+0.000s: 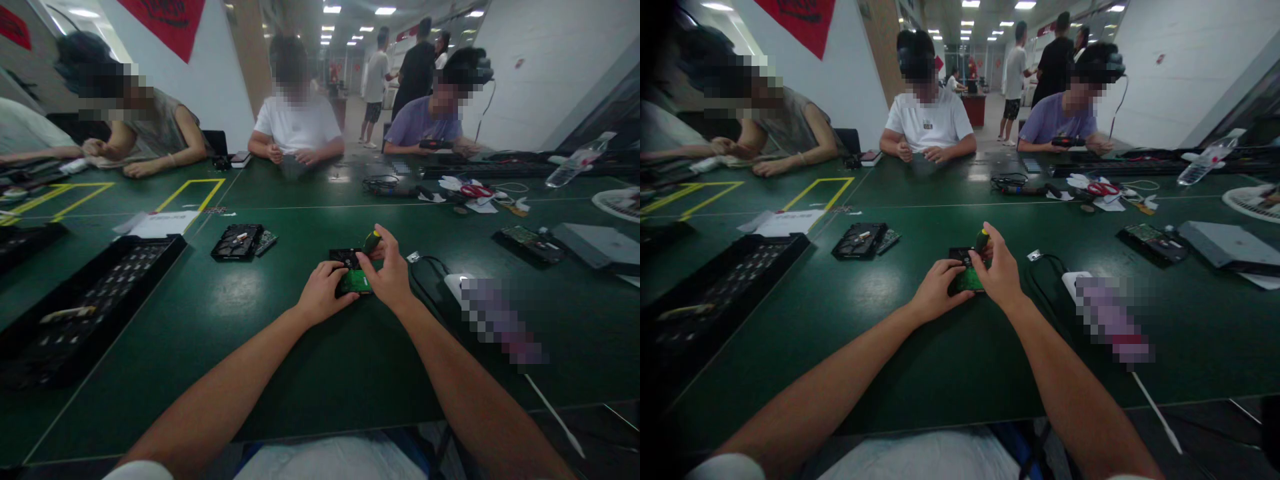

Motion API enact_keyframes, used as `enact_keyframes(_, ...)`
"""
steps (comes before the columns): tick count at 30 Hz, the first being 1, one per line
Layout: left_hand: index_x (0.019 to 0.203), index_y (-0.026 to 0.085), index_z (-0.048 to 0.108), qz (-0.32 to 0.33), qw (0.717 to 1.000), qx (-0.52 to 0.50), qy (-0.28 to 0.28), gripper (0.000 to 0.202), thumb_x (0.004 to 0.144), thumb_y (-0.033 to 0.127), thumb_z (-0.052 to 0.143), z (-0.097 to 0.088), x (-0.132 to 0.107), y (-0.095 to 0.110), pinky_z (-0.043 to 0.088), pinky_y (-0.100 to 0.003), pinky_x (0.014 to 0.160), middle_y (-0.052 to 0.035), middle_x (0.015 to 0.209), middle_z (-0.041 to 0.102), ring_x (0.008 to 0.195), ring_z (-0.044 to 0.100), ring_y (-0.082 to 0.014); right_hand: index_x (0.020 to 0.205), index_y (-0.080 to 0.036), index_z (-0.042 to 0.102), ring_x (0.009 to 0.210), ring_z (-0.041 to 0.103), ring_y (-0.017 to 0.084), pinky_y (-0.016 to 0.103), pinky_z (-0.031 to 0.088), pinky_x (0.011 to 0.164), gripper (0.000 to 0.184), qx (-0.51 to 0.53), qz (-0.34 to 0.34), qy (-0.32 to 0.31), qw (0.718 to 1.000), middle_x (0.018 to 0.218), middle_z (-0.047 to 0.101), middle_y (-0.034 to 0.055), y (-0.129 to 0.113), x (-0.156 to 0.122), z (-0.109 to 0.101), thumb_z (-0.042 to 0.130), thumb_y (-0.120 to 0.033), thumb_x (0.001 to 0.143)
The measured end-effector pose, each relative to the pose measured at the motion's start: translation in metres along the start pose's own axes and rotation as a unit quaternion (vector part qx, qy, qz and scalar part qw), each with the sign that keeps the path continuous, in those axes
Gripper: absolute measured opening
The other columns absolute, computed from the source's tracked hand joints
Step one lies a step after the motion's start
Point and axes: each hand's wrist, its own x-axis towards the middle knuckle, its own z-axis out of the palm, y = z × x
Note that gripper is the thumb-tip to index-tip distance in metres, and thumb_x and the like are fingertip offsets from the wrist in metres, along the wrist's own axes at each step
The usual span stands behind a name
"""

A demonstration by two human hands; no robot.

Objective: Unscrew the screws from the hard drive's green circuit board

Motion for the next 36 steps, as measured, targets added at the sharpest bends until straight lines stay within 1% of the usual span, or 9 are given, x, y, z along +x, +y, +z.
enact_keyframes(4,0.133,0.016,0.063,0.007,1.000,0.001,0.008,0.059,0.088,0.052,0.076,0.0000,-0.0001,-0.0002,0.048,-0.051,0.113,-0.0142,0.137,0.060,0.131,0.053,-0.0333,0.162,-0.031,0.028,0.096,0.074,0.024,0.046,0.066,0.090,0.069,0.009,-0.006,-0.013,1.000,0.131,0.068,0.0103,-0.0017,0.0002,-0.0008,0.059,-0.040,0.101)
enact_keyframes(7,0.133,0.017,0.063,0.008,1.000,-0.002,0.008,0.059,0.088,0.052,0.076,-0.0003,0.0000,-0.0001,0.049,-0.051,0.113,-0.0140,0.136,0.060,0.131,0.054,-0.0329,0.163,-0.031,0.026,0.095,0.074,0.024,0.046,0.067,0.089,0.071,0.006,-0.006,-0.008,1.000,0.134,0.067,0.0108,-0.0026,0.0003,-0.0006,0.059,-0.039,0.101)
enact_keyframes(12,0.134,0.017,0.063,0.004,1.000,0.004,0.007,0.060,0.088,0.052,0.076,-0.0013,0.0004,0.0014,0.047,-0.051,0.114,-0.0141,0.136,0.060,0.131,0.053,-0.0333,0.160,-0.032,0.033,0.093,0.073,0.024,0.046,0.068,0.086,0.069,-0.012,-0.019,-0.008,1.000,0.130,0.068,0.0097,-0.0025,0.0003,-0.0009,0.064,-0.041,0.098)
enact_keyframes(15,0.132,0.016,0.063,0.003,1.000,0.000,0.005,0.057,0.088,0.051,0.075,-0.0024,0.0007,0.0029,0.048,-0.050,0.113,-0.0144,0.136,0.060,0.130,0.054,-0.0329,0.161,-0.031,0.030,0.096,0.073,0.024,0.046,0.067,0.088,0.070,-0.012,-0.018,-0.012,1.000,0.133,0.067,0.0106,-0.0028,0.0000,-0.0007,0.061,-0.039,0.100)
enact_keyframes(19,0.132,0.017,0.063,0.001,1.000,-0.002,0.002,0.057,0.088,0.051,0.075,-0.0026,0.0007,0.0033,0.048,-0.051,0.113,-0.0139,0.137,0.060,0.131,0.053,-0.0331,0.163,-0.029,0.025,0.096,0.074,0.024,0.046,0.067,0.088,0.074,-0.006,-0.005,-0.003,1.000,0.127,0.068,0.0110,-0.0020,-0.0002,0.0003,0.061,-0.038,0.100)
enact_keyframes(23,0.133,0.018,0.063,-0.001,1.000,0.002,0.007,0.058,0.087,0.051,0.077,-0.0014,0.0006,0.0021,0.048,-0.052,0.114,-0.0130,0.137,0.060,0.131,0.053,-0.0333,0.161,-0.031,0.030,0.092,0.074,0.024,0.046,0.068,0.086,0.072,-0.011,-0.009,-0.001,1.000,0.123,0.070,0.0094,-0.0014,0.0001,0.0003,0.065,-0.042,0.098)
enact_keyframes(26,0.132,0.018,0.063,0.004,1.000,0.002,0.008,0.057,0.087,0.052,0.076,-0.0004,0.0005,0.0010,0.048,-0.052,0.113,-0.0129,0.137,0.060,0.131,0.054,-0.0330,0.161,-0.032,0.031,0.094,0.074,0.024,0.046,0.068,0.086,0.070,-0.011,-0.014,-0.004,1.000,0.127,0.069,0.0094,-0.0014,0.0002,0.0003,0.063,-0.040,0.099)
enact_keyframes(31,0.132,0.016,0.063,0.008,1.000,0.007,0.011,0.060,0.087,0.053,0.076,0.0009,0.0003,-0.0001,0.048,-0.051,0.114,-0.0143,0.136,0.061,0.130,0.054,-0.0331,0.163,-0.031,0.025,0.098,0.074,0.024,0.046,0.067,0.089,0.073,-0.004,-0.016,-0.004,1.000,0.137,0.066,0.0109,-0.0014,0.0003,-0.0001,0.060,-0.034,0.100)
enact_keyframes(36,0.133,0.017,0.063,0.007,1.000,0.007,0.009,0.059,0.088,0.053,0.075,0.0000,0.0001,0.0009,0.048,-0.051,0.113,-0.0135,0.136,0.061,0.130,0.054,-0.0328,0.160,-0.031,0.034,0.096,0.074,0.024,0.046,0.068,0.085,0.070,-0.023,-0.023,0.003,0.999,0.142,0.063,0.0114,-0.0027,0.0018,-0.0016,0.065,-0.037,0.097)
